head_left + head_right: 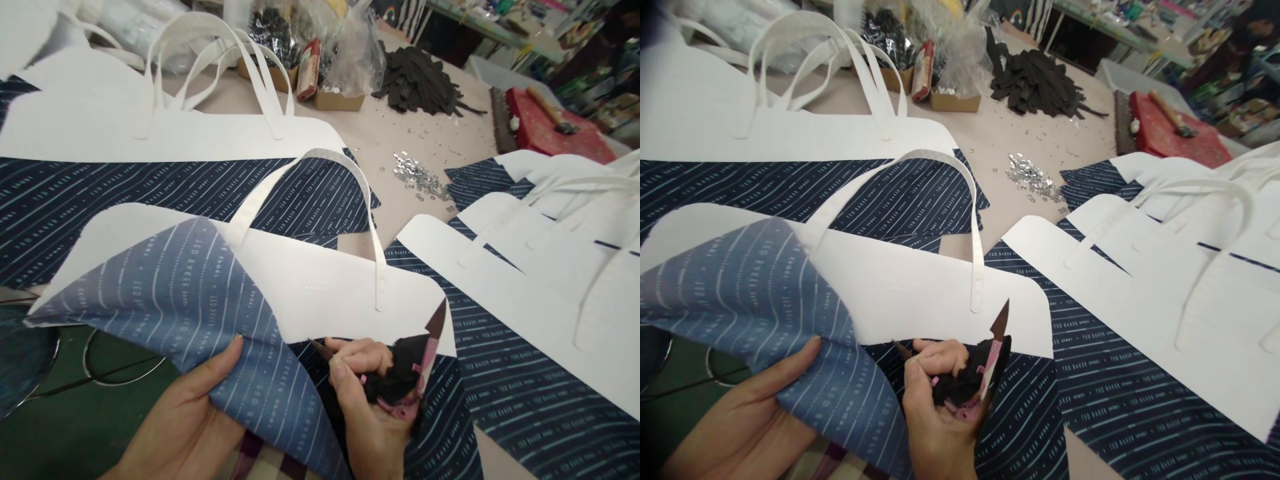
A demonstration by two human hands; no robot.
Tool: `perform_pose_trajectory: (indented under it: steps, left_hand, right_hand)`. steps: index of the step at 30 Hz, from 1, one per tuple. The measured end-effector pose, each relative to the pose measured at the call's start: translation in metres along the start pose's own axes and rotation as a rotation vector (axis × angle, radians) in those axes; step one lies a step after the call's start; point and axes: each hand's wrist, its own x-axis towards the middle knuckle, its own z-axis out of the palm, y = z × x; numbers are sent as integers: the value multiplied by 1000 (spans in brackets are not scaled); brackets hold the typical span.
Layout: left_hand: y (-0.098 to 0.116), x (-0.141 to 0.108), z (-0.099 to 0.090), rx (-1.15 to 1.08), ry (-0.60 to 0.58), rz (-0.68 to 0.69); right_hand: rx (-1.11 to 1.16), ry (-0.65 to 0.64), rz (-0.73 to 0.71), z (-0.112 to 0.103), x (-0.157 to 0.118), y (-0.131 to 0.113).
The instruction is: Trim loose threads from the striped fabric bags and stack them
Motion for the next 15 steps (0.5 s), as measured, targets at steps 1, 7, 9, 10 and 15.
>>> perform_pose_trajectory:
  steps: [1, 7, 9, 10, 15]
  left_hand:
    - [0, 0, 0, 3, 2, 4]
    - [0, 7, -8, 6, -24, -25]
    - [0, 7, -10, 25, -35, -28]
    - [0, 7, -11, 34, -29, -31]
    - [-2, 9, -11, 81, -34, 6]
  right_hand:
    - [0, 17, -1, 2, 0, 0]
    - [-37, 28, -25, 7, 1, -5]
    - [-59, 12, -34, 7, 2, -7]
    - [-74, 3, -41, 7, 3, -7]
    - [-113, -16, -95, 11, 1, 1]
